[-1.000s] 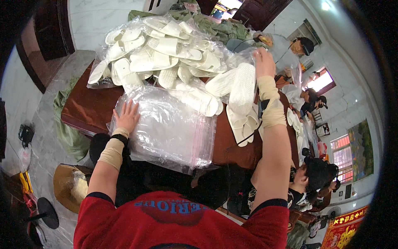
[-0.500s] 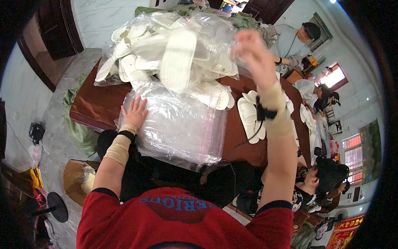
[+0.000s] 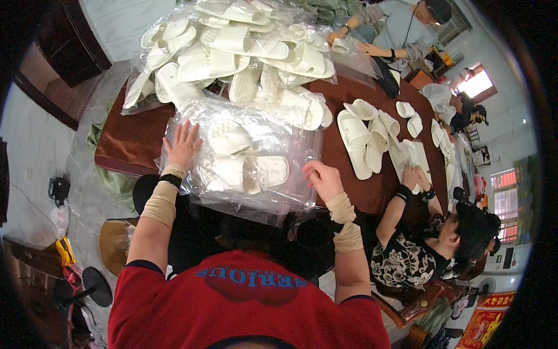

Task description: Sort and pack white indoor slippers into clear plastic bags.

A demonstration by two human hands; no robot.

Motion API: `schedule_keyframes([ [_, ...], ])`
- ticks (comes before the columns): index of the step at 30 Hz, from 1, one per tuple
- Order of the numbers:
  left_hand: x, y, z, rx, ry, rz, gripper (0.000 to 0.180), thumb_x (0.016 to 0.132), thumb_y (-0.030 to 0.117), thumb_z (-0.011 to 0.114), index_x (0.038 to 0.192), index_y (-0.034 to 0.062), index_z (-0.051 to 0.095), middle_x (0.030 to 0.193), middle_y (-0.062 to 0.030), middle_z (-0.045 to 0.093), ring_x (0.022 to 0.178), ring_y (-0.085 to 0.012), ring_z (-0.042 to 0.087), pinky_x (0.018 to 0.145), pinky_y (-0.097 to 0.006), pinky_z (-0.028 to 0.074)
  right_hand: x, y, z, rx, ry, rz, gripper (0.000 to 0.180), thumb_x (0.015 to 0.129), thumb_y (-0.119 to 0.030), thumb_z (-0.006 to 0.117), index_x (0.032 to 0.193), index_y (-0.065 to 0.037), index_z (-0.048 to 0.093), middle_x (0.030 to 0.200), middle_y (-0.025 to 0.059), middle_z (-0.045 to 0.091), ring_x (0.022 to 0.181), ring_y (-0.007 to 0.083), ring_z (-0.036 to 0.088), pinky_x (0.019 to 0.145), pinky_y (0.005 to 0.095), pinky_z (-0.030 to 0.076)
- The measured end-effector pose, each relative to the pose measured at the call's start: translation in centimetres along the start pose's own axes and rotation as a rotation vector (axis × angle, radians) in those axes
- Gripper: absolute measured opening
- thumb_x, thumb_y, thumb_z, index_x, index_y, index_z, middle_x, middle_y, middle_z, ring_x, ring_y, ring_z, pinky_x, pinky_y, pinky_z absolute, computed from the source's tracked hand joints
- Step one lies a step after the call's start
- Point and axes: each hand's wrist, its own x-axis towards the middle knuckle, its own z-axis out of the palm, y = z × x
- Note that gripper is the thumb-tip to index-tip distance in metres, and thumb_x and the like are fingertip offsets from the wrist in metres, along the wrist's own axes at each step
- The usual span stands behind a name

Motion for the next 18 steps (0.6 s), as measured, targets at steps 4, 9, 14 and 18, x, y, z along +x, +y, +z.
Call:
schedule_keyframes([
  [4,0.1,-0.4,0.4,0.002,0.032,0.005,0.058,0.091,0.051,0.046,0.145,0.0371,0.029,0.155,0.0048,0.021,0.142,-0.0206,0.022,0.102,-0.073,0.013,-1.4,-0.2,0.3,0.071,-0.146,0.191,0.019,0.084,0.002,0.049,0.097,-0.001,0.061,0.068,0.0082,0.061,0.056,0.0131,0.06,0.054,0.0279,0.048],
  [9,0.1,-0.1,0.3,0.009,0.052,0.017,0.058,0.092,0.05,0.046,0.145,0.0371,0.029,0.155,0.005,0.021,0.141,-0.0206,0.023,0.102,-0.073,0.014,0.9,0.5,2.9,-0.176,0.066,-0.352,0.019,0.085,-0.003,0.057,0.102,-0.001,0.062,0.083,0.0117,0.062,0.074,0.0216,0.063,0.065,0.0307,0.048],
  [14,-0.1,-0.3,0.2,-0.011,0.055,0.006,0.057,0.092,0.05,0.045,0.145,0.0365,0.03,0.155,0.005,0.021,0.142,-0.0207,0.022,0.103,-0.073,0.012,4.7,-1.9,5.2,-0.334,0.05,-0.513,0.02,0.083,-0.007,0.062,0.102,-0.003,0.064,0.102,0.0127,0.061,0.093,0.0295,0.058,0.079,0.0343,0.047],
  [18,-0.1,0.1,0.0,-0.035,0.018,-0.006,0.056,0.092,0.05,0.045,0.144,0.0362,0.031,0.155,0.005,0.021,0.142,-0.0204,0.021,0.103,-0.073,0.01,5.0,-5.4,4.0,-0.207,0.068,0.093,0.022,0.082,-0.008,0.061,0.103,-0.004,0.064,0.103,0.0129,0.06,0.094,0.0301,0.058,0.08,0.0352,0.046],
])
